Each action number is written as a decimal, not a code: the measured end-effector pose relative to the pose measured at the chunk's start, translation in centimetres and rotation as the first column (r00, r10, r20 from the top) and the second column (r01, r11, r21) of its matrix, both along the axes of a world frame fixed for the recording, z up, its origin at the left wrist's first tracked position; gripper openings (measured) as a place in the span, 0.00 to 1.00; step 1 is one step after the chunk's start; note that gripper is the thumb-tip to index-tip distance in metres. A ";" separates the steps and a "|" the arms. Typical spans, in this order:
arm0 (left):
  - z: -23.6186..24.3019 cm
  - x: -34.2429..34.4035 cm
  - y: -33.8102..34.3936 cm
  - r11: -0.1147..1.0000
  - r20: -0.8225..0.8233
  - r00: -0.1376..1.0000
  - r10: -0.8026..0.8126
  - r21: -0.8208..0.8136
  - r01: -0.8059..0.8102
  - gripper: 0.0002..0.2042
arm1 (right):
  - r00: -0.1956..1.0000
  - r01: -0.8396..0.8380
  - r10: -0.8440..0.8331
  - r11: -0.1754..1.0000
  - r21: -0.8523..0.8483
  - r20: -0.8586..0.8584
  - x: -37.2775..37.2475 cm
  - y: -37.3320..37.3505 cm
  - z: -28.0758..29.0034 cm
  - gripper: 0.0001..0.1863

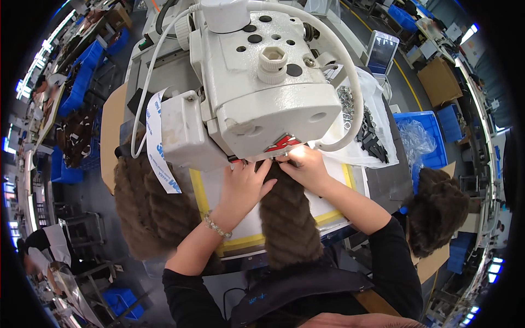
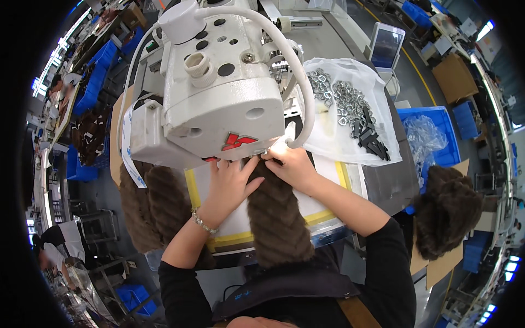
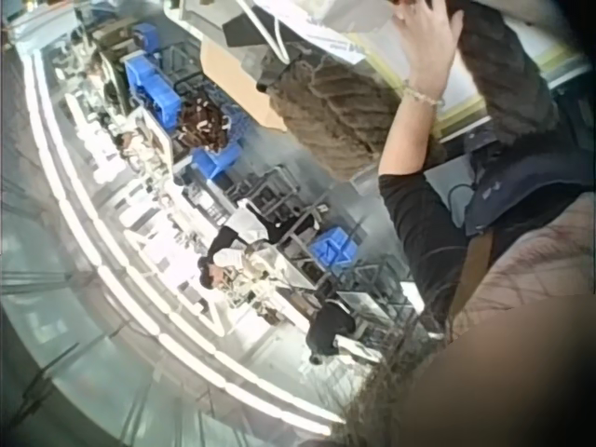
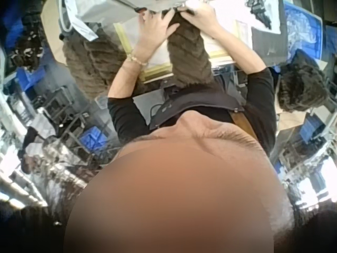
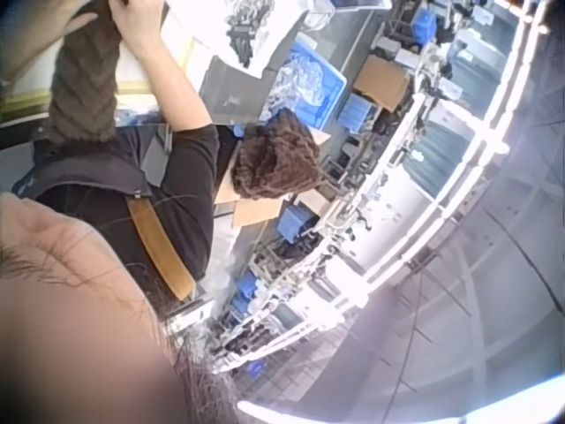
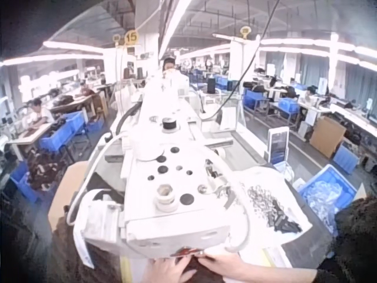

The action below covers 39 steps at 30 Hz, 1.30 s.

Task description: Sewing pieces of fur and leather together and attaching metal hardware using an industrial sewing machine.

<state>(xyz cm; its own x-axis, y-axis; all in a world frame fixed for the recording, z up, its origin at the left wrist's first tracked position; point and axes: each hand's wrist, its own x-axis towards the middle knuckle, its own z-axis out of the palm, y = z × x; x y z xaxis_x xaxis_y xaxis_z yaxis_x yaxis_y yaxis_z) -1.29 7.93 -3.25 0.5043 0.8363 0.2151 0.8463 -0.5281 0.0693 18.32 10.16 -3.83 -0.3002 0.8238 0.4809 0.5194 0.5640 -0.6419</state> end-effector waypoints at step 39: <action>0.8 -1.1 1.7 0.989 0.222 0.964 -0.147 0.064 0.136 0.26 | 0.976 0.049 -0.076 0.990 0.133 0.206 -0.2 0.0 -0.2 0.10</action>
<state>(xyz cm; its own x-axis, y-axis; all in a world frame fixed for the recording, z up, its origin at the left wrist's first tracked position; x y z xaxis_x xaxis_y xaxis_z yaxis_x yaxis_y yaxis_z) -2.38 9.63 -2.46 0.5510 0.7456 0.3749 0.7279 -0.6491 0.2211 18.10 10.15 -4.04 -0.3550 0.7808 0.5141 0.6718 0.5955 -0.4405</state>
